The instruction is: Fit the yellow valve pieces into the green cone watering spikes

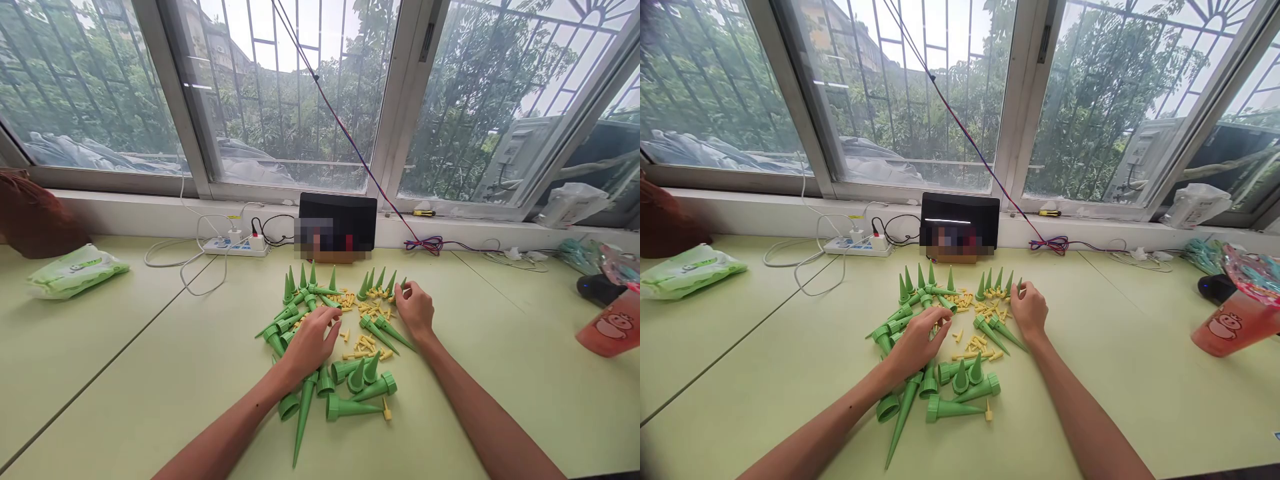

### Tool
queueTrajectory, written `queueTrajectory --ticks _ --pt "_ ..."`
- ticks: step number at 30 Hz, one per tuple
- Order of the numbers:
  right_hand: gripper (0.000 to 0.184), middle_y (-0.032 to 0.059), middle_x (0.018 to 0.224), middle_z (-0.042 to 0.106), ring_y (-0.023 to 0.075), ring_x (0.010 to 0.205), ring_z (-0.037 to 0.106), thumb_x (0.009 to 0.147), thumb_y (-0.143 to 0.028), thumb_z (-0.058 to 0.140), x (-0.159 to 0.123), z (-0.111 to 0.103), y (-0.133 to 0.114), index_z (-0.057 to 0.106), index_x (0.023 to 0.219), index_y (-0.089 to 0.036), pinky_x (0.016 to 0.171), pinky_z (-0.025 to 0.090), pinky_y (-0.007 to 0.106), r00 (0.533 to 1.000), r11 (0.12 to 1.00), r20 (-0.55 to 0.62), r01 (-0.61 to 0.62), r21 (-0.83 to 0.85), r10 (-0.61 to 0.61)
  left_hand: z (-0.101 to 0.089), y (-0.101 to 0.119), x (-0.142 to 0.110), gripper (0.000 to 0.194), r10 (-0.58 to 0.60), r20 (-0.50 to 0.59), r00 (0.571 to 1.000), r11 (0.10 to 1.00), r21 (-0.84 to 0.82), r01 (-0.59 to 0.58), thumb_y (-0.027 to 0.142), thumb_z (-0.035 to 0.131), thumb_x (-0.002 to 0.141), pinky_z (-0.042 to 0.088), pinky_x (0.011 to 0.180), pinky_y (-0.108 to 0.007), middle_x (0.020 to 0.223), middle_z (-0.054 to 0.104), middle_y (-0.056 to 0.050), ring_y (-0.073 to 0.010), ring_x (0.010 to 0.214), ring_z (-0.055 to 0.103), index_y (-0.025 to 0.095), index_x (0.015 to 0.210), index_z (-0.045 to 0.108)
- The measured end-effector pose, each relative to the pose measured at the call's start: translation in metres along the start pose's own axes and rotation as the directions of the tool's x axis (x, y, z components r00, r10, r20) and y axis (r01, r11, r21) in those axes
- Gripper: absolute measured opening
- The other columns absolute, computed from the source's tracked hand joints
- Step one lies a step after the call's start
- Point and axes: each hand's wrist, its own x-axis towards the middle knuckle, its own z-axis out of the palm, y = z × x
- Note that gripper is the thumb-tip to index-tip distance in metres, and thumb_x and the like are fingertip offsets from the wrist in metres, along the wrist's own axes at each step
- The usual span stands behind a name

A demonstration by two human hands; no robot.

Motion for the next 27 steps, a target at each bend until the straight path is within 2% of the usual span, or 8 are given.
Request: queueTrajectory --ticks 9,18,21,24,27 --pt "0.032 0.0052 0.07 0.067 0.0196 0.064 0.057 0.091 -0.046 0.05 -0.001 -0.001 -0.002 0.059 0.076 -0.02 0.055 0.027 0.026 0.999 1.0 0.044 -0.012 0.003 0.012 0.001 -0.002 0.0 0.017 0.006 0.001 1.0 1.0 0.006 -0.006 0.02 0.045 0.096 0.054 0.08 -0.036 0.102 0.068 -0.009 -0.0221 0.093 0.065 0.018 0.099 0.062" --pt "0.036 0.004 0.066 0.064 0.0202 0.063 0.057 0.089 -0.052 0.05 -0.001 -0.001 -0.003 0.058 0.077 -0.02 0.054 0.026 0.026 0.999 1.0 0.04 -0.021 0.009 0.02 0.001 0.0 0.0 0.017 0.001 0.019 1.0 1.0 0.008 -0.002 0.019 0.045 0.095 0.053 0.08 -0.036 0.1 0.068 -0.008 -0.0212 0.092 0.065 0.019 0.099 0.062" --pt "0.04 0.0015 0.064 0.06 0.0205 0.061 0.056 0.086 -0.057 0.052 -0.001 -0.002 -0.005 0.06 0.092 -0.019 0.054 0.028 0.026 0.999 0.999 -0.034 -0.03 0.036 0.031 0.001 0.0 0.0 0.017 0.008 0.009 1.0 1.0 0.006 -0.008 0.018 0.046 0.095 0.053 0.08 -0.035 0.1 0.068 -0.007 -0.0208 0.091 0.065 0.019 0.099 0.062" --pt "0.046 -0.0015 0.066 0.055 0.0185 0.059 0.054 0.086 -0.058 0.053 -0.002 -0.007 -0.011 0.056 0.107 -0.016 0.056 0.033 0.026 0.982 0.993 -0.186 0.007 0.116 0.015 0.002 -0.001 -0.001 0.017 0.019 0.002 1.0 1.0 0.003 -0.019 0.018 0.046 0.095 0.053 0.079 -0.034 0.099 0.068 -0.007 -0.0205 0.09 0.065 0.019 0.099 0.063" --pt "0.037 -0.0035 0.065 0.049 0.0153 0.056 0.049 0.092 -0.052 0.048 -0.008 -0.014 -0.022 0.055 0.102 -0.016 0.061 0.039 0.026 0.963 0.968 -0.257 0.14 0.209 -0.084 0.001 -0.001 0.0 0.017 0.016 -0.005 1.0 1.0 0.008 -0.016 0.018 0.046 0.095 0.053 0.079 -0.034 0.098 0.069 -0.007 -0.0205 0.089 0.065 0.019 0.098 0.063"
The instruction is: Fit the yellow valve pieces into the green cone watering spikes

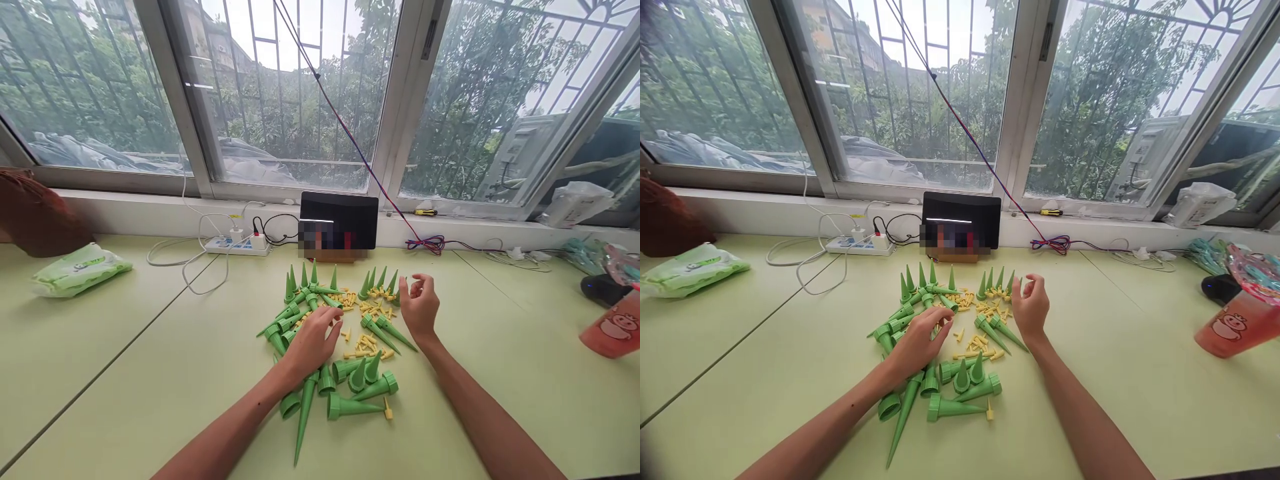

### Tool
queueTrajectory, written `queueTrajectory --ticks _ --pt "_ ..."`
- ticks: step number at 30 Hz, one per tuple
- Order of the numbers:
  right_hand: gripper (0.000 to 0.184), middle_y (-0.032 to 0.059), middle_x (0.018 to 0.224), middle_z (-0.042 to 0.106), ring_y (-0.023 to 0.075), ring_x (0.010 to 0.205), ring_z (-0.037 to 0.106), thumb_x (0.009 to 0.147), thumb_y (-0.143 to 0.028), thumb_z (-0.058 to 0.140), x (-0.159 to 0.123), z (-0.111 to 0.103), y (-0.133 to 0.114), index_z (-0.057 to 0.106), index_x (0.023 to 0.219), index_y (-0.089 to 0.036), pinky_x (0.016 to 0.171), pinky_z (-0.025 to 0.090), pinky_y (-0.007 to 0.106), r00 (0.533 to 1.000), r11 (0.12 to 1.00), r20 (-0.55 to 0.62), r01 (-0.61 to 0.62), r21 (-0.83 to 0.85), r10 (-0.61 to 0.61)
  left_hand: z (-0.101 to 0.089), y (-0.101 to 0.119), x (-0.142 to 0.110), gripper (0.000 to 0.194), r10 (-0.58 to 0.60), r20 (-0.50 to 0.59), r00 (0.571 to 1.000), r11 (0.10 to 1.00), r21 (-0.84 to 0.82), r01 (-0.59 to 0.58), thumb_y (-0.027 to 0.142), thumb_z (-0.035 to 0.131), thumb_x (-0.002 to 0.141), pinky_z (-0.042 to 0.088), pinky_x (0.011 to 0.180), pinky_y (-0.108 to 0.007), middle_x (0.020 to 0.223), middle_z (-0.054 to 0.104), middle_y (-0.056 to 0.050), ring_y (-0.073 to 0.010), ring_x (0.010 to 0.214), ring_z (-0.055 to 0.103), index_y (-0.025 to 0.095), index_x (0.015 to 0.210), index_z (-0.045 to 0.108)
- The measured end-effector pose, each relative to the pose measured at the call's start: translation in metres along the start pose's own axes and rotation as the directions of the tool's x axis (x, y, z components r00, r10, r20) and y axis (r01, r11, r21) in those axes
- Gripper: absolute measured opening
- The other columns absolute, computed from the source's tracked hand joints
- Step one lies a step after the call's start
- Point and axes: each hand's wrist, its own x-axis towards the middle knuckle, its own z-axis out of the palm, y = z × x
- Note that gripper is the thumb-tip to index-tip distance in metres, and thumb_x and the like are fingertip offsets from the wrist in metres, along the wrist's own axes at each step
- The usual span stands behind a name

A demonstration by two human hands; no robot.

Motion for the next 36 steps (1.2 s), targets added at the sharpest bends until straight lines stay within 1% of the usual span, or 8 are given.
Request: queueTrajectory --ticks 3,7,11,14,20,25,33,36 --pt "0.033 -0.0045 0.057 0.044 0.014 0.051 0.042 0.095 -0.047 0.045 -0.009 -0.003 -0.015 0.057 0.082 -0.019 0.059 0.037 0.026 0.973 0.987 0.174 0.142 0.08 -0.154 0.0 0.0 0.0 0.017 -0.006 -0.013 1.0 1.0 0.008 0.006 0.018 0.046 0.095 0.053 0.08 -0.035 0.098 0.069 -0.007 -0.0208 0.09 0.065 0.019 0.098 0.063" --pt "0.034 -0.0011 0.059 0.052 0.0151 0.056 0.049 0.094 -0.046 0.051 -0.024 -0.002 -0.029 0.06 0.073 -0.02 0.058 0.035 0.026 0.808 0.942 0.485 0.305 0.137 -0.333 -0.001 0.0 0.001 0.016 0.002 -0.035 0.999 1.0 0.008 -0.001 0.018 0.048 0.094 0.054 0.079 -0.035 0.094 0.069 -0.006 -0.0204 0.087 0.065 0.019 0.097 0.063" --pt "0.03 0.0005 0.063 0.058 0.018 0.066 0.054 0.087 -0.045 0.063 -0.029 0.0 -0.032 0.062 0.071 -0.02 0.064 0.037 0.028 0.663 0.891 0.621 0.433 0.137 -0.418 -0.001 0.0 0.001 0.016 -0.005 -0.026 1.0 1.0 0.01 0.005 0.018 0.048 0.094 0.054 0.08 -0.035 0.094 0.068 -0.006 -0.0203 0.087 0.065 0.019 0.099 0.063" --pt "0.027 0.0 0.064 0.059 0.0179 0.066 0.053 0.084 -0.044 0.068 -0.028 0.001 -0.03 0.063 0.072 -0.02 0.067 0.038 0.029 0.616 0.875 0.654 0.459 0.154 -0.438 -0.001 0.0 0.001 0.017 -0.011 -0.019 1.0 1.0 0.007 0.011 0.018 0.047 0.095 0.053 0.079 -0.035 0.096 0.068 -0.007 -0.0205 0.088 0.065 0.02 0.099 0.063" --pt "0.022 0.0006 0.068 0.059 0.0195 0.071 0.052 0.079 -0.038 0.074 -0.028 0.001 -0.028 0.062 0.073 -0.02 0.07 0.038 0.03 0.598 0.864 0.66 0.474 0.167 -0.455 0.0 -0.001 0.0 0.015 -0.013 -0.013 1.0 1.0 0.018 0.013 0.017 0.047 0.095 0.053 0.08 -0.034 0.097 0.068 -0.006 -0.021 0.092 0.065 0.02 0.098 0.061" --pt "0.022 0.0024 0.07 0.06 0.0204 0.073 0.053 0.082 -0.036 0.072 -0.03 0.001 -0.029 0.062 0.072 -0.019 0.072 0.04 0.031 0.601 0.863 0.644 0.463 0.202 -0.473 0.0 -0.002 0.0 0.015 -0.025 0.0 1.0 1.0 0.019 0.025 0.018 0.047 0.095 0.052 0.083 -0.036 0.1 0.068 -0.007 -0.0217 0.095 0.064 0.019 0.1 0.061" --pt "0.02 0.0064 0.079 0.063 0.0227 0.079 0.055 0.095 -0.037 0.058 -0.029 -0.004 -0.039 0.064 0.09 -0.018 0.075 0.045 0.035 0.77 0.857 0.383 0.416 0.305 -0.51 -0.001 0.0 0.001 0.015 -0.038 -0.001 0.999 0.999 0.013 0.038 0.022 0.047 0.096 0.051 0.079 -0.034 0.097 0.067 -0.007 -0.021 0.089 0.064 0.018 0.098 0.062" --pt "0.015 0.0073 0.084 0.066 0.0232 0.082 0.056 0.096 -0.032 0.056 -0.032 -0.005 -0.042 0.064 0.097 -0.019 0.076 0.047 0.037 0.807 0.834 0.27 0.427 0.349 -0.526 -0.001 0.0 0.0 0.017 -0.04 -0.003 0.999 0.999 -0.013 0.04 0.026 0.047 0.098 0.05 0.077 -0.034 0.095 0.067 -0.006 -0.0191 0.084 0.063 0.018 0.098 0.062"
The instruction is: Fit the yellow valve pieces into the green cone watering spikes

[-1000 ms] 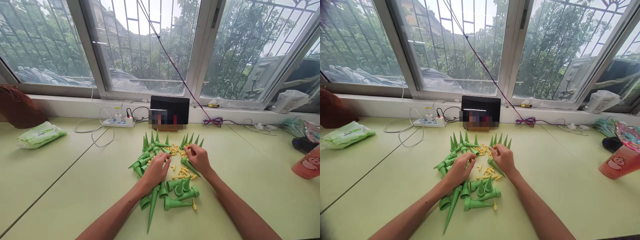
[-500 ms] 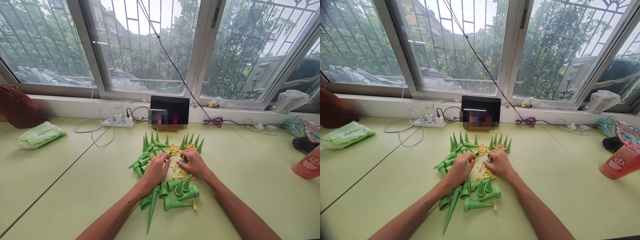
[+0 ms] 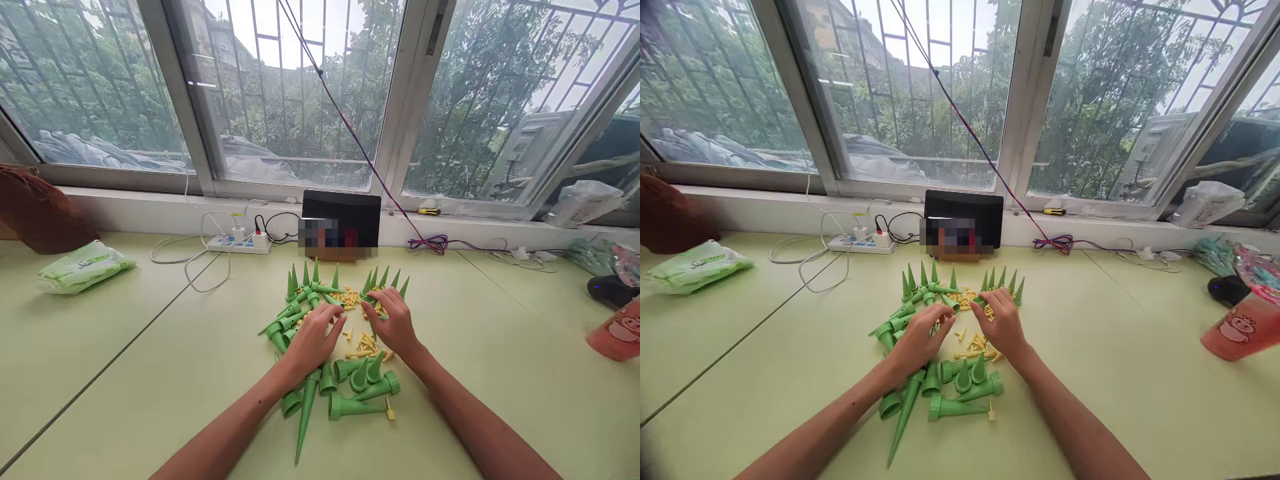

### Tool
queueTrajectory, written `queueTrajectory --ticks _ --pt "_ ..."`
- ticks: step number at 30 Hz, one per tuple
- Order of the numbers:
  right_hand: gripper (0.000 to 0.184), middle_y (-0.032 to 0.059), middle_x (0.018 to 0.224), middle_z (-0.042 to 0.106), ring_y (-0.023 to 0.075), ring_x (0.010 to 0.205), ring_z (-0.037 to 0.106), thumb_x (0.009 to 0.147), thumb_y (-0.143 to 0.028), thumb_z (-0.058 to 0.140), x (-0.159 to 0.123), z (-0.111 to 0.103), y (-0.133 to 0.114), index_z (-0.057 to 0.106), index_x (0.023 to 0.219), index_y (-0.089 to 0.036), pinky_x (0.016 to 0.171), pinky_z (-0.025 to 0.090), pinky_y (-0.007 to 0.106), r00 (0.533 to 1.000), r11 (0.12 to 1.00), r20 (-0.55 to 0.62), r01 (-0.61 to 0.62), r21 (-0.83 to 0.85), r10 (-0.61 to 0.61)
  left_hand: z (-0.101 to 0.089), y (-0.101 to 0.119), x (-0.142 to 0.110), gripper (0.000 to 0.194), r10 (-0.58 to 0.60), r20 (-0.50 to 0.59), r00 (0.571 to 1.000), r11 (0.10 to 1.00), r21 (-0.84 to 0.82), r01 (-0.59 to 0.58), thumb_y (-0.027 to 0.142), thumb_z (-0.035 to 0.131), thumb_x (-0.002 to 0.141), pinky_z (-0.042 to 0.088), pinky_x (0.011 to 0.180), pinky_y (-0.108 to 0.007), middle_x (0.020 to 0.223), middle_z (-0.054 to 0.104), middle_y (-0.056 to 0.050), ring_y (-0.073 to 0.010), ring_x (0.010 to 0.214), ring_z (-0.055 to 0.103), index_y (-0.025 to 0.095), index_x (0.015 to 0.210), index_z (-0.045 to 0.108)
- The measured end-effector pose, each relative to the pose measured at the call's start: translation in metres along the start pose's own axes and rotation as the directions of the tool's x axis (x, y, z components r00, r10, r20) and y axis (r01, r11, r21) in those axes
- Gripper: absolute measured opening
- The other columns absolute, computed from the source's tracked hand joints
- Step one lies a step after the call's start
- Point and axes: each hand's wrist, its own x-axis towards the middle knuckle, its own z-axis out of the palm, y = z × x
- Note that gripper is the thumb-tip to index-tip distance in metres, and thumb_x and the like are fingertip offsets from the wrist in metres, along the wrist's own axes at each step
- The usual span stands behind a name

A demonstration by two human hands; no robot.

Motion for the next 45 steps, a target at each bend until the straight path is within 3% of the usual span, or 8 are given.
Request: queueTrajectory --ticks 4,9,19,26,31,36,41,45 --pt "0.013 0.0078 0.088 0.067 0.0229 0.083 0.057 0.097 -0.024 0.055 -0.001 0.001 -0.006 0.063 0.106 -0.019 0.076 0.048 0.038 0.996 0.998 -0.075 0.049 0.035 -0.047 0.0 -0.001 -0.001 0.019 -0.001 -0.016 1.0 0.999 -0.04 0.0 0.031 0.048 0.099 0.05 0.079 -0.034 0.096 0.066 -0.005 -0.0183 0.084 0.063 0.019 0.106 0.06" --pt "0.018 0.0086 0.09 0.067 0.0227 0.084 0.058 0.097 -0.019 0.052 -0.002 0.001 -0.014 0.062 0.113 -0.018 0.076 0.049 0.038 0.991 0.989 -0.088 0.112 0.092 -0.104 -0.001 0.0 -0.003 0.028 0.046 -0.005 0.999 0.997 -0.056 -0.046 0.035 0.055 0.095 0.05 0.083 -0.036 0.103 0.066 -0.007 -0.0203 0.09 0.063 0.02 0.119 0.055" --pt "0.033 0.0072 0.108 0.071 0.0232 0.088 0.06 0.1 -0.021 0.047 -0.007 0.004 -0.016 0.057 0.131 -0.026 0.079 0.053 0.04 0.985 0.962 0.06 0.144 0.232 -0.162 -0.003 0.002 -0.002 0.032 0.126 0.004 0.992 0.989 -0.081 -0.125 0.029 0.052 0.097 0.049 0.081 -0.032 0.099 0.065 -0.005 -0.0179 0.085 0.06 0.022 0.128 0.05" --pt "0.034 0.0074 0.112 0.069 0.0234 0.099 0.061 0.1 -0.025 0.049 -0.008 0.005 -0.017 0.055 0.133 -0.026 0.085 0.052 0.039 0.99 0.964 0.104 0.062 0.259 -0.092 -0.001 0.001 -0.003 0.026 0.13 -0.025 0.991 0.986 -0.101 -0.132 0.024 0.049 0.098 0.049 0.076 -0.03 0.094 0.065 -0.005 -0.0168 0.08 0.06 0.02 0.124 0.049" --pt "0.023 0.0092 0.105 0.068 0.023 0.091 0.061 0.1 -0.026 0.047 -0.006 0.005 -0.01 0.06 0.119 -0.022 0.08 0.05 0.038 0.998 0.977 0.062 -0.02 0.211 0.007 0.001 -0.001 0.001 0.027 0.023 -0.112 0.993 0.984 -0.172 -0.042 0.022 0.048 0.097 0.047 0.07 -0.028 0.089 0.062 -0.003 -0.014 0.07 0.057 0.02 0.124 0.047" --pt "0.009 0.0051 0.083 0.068 0.0214 0.078 0.058 0.095 -0.028 0.06 -0.006 0.008 0.001 0.065 0.092 -0.021 0.076 0.044 0.036 0.953 0.989 0.289 0.044 0.143 -0.085 0.003 -0.003 0.005 0.031 -0.183 -0.159 0.97 0.909 -0.403 0.105 0.029 0.052 0.095 0.043 0.063 -0.025 0.082 0.058 -0.001 -0.0127 0.067 0.053 0.02 0.125 0.047" --pt "0.012 0.0029 0.078 0.066 0.0209 0.078 0.058 0.088 -0.032 0.07 -0.01 0.013 0.007 0.065 0.088 -0.021 0.079 0.041 0.036 0.892 0.991 0.439 0.057 0.123 -0.106 0.0 0.0 0.008 0.036 -0.306 -0.123 0.944 0.79 -0.586 0.179 0.035 0.054 0.094 0.04 0.056 -0.023 0.073 0.052 0.002 -0.0117 0.061 0.049 0.02 0.125 0.047" --pt "0.008 0.0049 0.084 0.067 0.0219 0.082 0.058 0.09 -0.025 0.066 -0.01 0.013 0.01 0.066 0.095 -0.019 0.08 0.041 0.036 0.906 1.0 0.422 0.001 0.031 -0.014 -0.003 0.002 0.009 0.038 -0.352 -0.126 0.928 0.756 -0.622 0.202 0.037 0.055 0.092 0.037 0.052 -0.021 0.071 0.052 0.003 -0.0103 0.056 0.046 0.02 0.125 0.048"
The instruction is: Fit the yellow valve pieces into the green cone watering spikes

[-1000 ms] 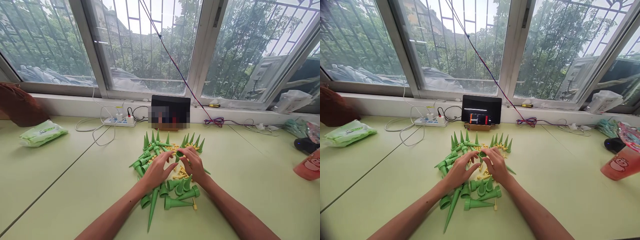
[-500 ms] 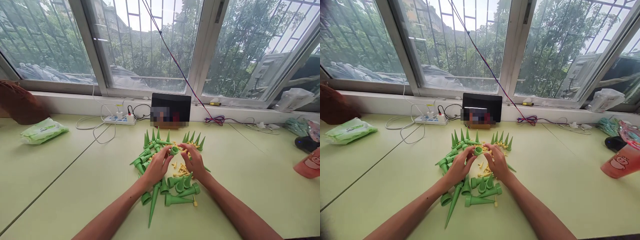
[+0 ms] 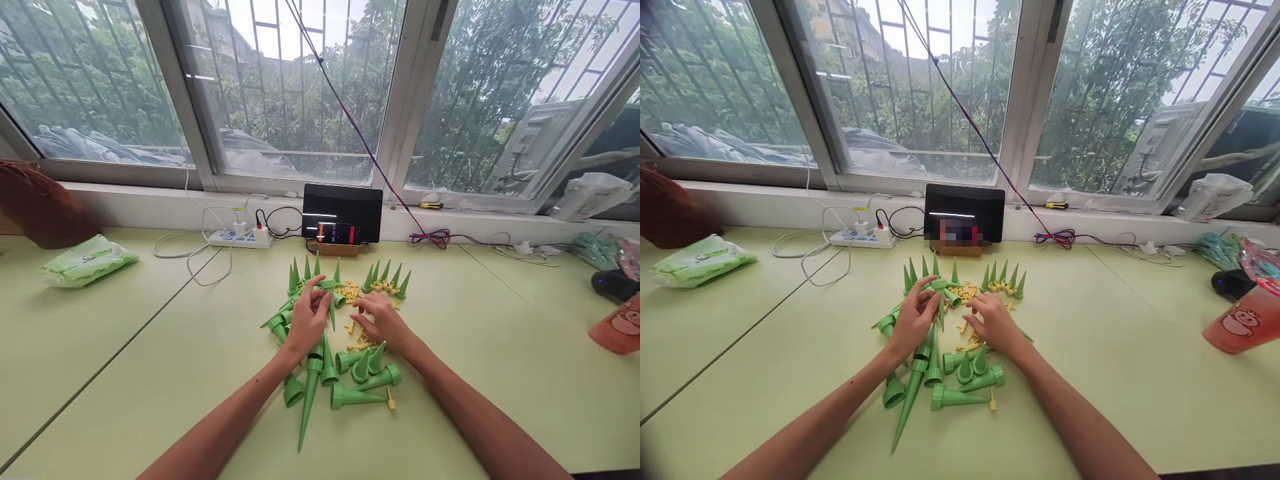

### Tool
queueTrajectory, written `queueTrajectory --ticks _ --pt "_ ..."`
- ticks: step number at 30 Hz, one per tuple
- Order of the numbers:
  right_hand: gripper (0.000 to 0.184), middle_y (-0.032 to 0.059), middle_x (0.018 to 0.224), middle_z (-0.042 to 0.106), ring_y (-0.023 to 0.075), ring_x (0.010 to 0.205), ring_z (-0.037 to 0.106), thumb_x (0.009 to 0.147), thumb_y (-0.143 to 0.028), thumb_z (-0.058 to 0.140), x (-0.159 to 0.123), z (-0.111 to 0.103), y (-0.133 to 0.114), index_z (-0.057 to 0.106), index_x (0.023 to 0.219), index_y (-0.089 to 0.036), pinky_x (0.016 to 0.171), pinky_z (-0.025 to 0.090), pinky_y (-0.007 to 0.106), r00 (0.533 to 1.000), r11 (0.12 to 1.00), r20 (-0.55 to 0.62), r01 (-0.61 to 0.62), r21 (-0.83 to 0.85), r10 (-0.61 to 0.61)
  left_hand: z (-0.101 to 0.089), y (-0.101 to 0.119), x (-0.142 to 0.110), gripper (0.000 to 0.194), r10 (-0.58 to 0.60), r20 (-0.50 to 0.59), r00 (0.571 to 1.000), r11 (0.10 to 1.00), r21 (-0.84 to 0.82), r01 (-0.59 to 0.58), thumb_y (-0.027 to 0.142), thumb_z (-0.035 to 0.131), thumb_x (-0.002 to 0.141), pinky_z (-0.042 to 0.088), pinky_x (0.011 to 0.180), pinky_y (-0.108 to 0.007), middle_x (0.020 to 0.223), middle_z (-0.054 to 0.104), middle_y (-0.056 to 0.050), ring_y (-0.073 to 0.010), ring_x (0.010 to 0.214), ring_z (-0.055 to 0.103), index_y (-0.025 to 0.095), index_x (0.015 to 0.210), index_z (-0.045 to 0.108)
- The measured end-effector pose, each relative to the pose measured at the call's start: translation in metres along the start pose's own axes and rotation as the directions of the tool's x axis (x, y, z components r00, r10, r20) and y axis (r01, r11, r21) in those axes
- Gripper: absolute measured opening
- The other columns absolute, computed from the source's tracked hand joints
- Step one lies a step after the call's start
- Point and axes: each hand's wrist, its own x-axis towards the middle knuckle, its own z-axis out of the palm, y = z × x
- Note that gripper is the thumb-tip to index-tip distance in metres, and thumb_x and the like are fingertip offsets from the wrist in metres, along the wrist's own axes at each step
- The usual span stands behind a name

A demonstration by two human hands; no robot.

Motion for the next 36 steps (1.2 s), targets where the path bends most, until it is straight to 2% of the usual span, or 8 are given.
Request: queueTrajectory --ticks 5,10,20,36 --pt "0.014 0.0077 0.091 0.066 0.0257 0.09 0.057 0.085 -0.02 0.065 -0.0001 -0.0044 0.0043 0.066 0.099 -0.018 0.085 0.04 0.04 0.983 0.98 -0.095 -0.17 -0.106 0.16 0.0 -0.0016 -0.0002 0.036 0.002 0.005 1.0 1.0 0.023 -0.002 0.038 0.056 0.092 0.037 0.051 -0.02 0.071 0.053 0.002 -0.0099 0.056 0.047 0.019 0.122 0.05" --pt "0.017 0.0099 0.096 0.065 0.0288 0.097 0.056 0.082 -0.021 0.065 -0.0012 -0.0054 0.0062 0.068 0.098 -0.017 0.088 0.039 0.042 0.971 0.956 -0.088 -0.235 -0.174 0.222 0.0011 -0.0054 -0.0008 0.035 0.015 0.006 1.0 0.999 0.038 -0.015 0.037 0.055 0.092 0.037 0.05 -0.02 0.071 0.053 0.002 -0.0101 0.055 0.047 0.02 0.122 0.05" --pt "0.02 0.0105 0.094 0.065 0.0279 0.093 0.055 0.083 -0.022 0.062 -0.0021 -0.0054 0.0075 0.066 0.102 -0.016 0.086 0.039 0.041 0.965 0.937 -0.051 -0.263 -0.231 0.258 0.0009 -0.002 -0.0027 0.034 0.039 0.024 0.999 0.995 0.092 -0.041 0.036 0.055 0.093 0.037 0.05 -0.02 0.068 0.05 0.003 -0.0098 0.055 0.045 0.019 0.122 0.051" --pt "0.012 0.0069 0.085 0.067 0.0248 0.085 0.057 0.088 -0.013 0.057 -0.0017 -0.002 0.0104 0.063 0.097 -0.017 0.081 0.039 0.038 0.975 0.965 -0.016 -0.22 -0.141 0.22 0.0019 -0.0055 -0.0029 0.035 0.049 0.045 0.998 0.99 0.128 -0.055 0.041 0.055 0.092 0.037 0.052 -0.022 0.07 0.053 0.002 -0.0115 0.057 0.047 0.02 0.119 0.052"
